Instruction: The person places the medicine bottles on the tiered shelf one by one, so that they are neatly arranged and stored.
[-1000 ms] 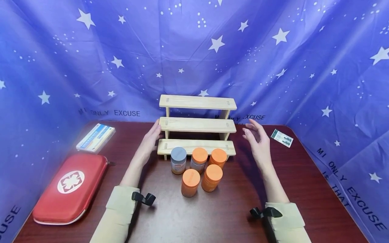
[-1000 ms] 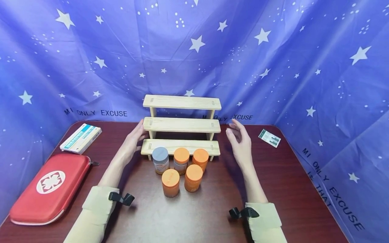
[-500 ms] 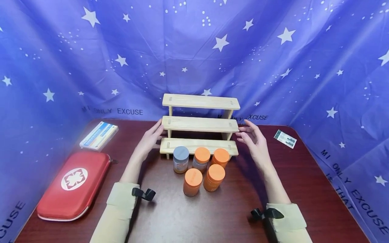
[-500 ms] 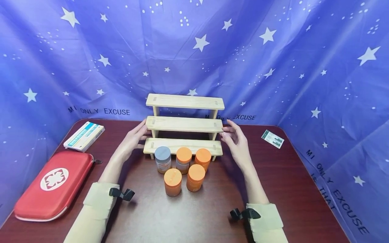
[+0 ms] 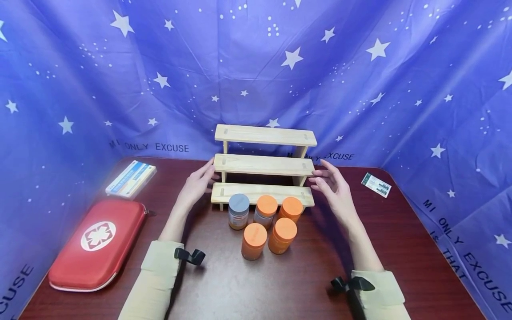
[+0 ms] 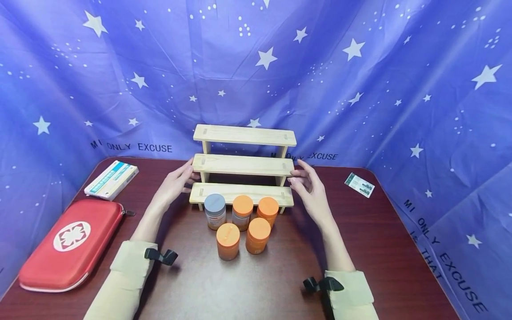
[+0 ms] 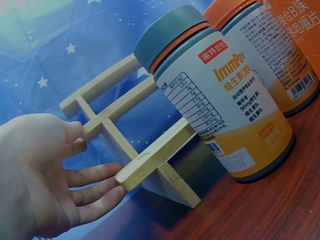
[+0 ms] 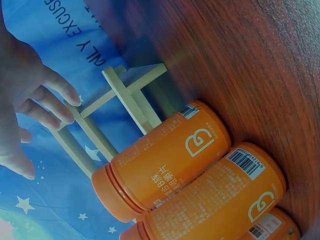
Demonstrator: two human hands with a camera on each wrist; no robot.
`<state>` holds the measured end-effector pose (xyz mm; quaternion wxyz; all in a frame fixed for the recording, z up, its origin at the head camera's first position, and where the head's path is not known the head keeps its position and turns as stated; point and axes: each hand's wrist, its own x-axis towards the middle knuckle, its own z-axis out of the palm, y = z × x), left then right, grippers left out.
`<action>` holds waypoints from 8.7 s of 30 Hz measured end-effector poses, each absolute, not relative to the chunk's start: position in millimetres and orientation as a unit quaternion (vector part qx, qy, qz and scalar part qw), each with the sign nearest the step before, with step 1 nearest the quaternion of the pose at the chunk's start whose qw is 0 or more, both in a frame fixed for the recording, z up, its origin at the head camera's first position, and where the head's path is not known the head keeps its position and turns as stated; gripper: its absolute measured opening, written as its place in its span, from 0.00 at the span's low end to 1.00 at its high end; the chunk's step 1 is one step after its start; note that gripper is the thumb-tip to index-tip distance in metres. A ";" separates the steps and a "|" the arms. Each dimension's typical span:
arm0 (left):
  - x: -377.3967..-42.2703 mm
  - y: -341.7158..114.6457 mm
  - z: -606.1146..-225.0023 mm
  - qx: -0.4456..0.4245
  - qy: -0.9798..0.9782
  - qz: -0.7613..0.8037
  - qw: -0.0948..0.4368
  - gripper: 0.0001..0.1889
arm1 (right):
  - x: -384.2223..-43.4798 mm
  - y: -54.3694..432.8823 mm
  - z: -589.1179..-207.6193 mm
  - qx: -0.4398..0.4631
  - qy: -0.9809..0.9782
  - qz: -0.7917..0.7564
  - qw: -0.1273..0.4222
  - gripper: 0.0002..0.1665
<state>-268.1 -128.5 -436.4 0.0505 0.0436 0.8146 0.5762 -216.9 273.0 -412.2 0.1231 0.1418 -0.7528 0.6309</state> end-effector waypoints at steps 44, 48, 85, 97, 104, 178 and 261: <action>-277.1 -139.6 -436.4 0.103 0.807 0.579 0.055 0.36 | -216.2 270.3 -413.1 0.180 -0.799 0.568 0.084 0.35; -282.3 -147.0 -439.9 0.116 0.795 0.591 0.075 0.36 | -216.9 268.7 -416.1 0.181 -0.798 0.570 0.078 0.35; -294.3 -148.9 -439.5 0.131 0.773 0.609 0.118 0.36 | -211.1 268.5 -431.8 0.270 -0.770 0.547 -0.184 0.38; -292.5 -147.8 -435.2 0.125 0.775 0.608 0.117 0.35 | -213.0 266.5 -431.8 0.253 -0.778 0.541 -0.195 0.37; -292.7 -147.7 -434.8 0.126 0.773 0.612 0.112 0.36 | -213.8 266.8 -432.1 0.254 -0.783 0.536 -0.186 0.35; -292.8 -148.3 -435.5 0.133 0.772 0.610 0.119 0.36 | -294.3 184.8 -317.8 0.201 -0.781 0.591 0.023 0.27; -293.3 -143.5 -431.6 0.126 0.783 0.597 0.119 0.34 | -194.0 232.9 -419.0 0.178 -0.711 0.680 0.011 0.07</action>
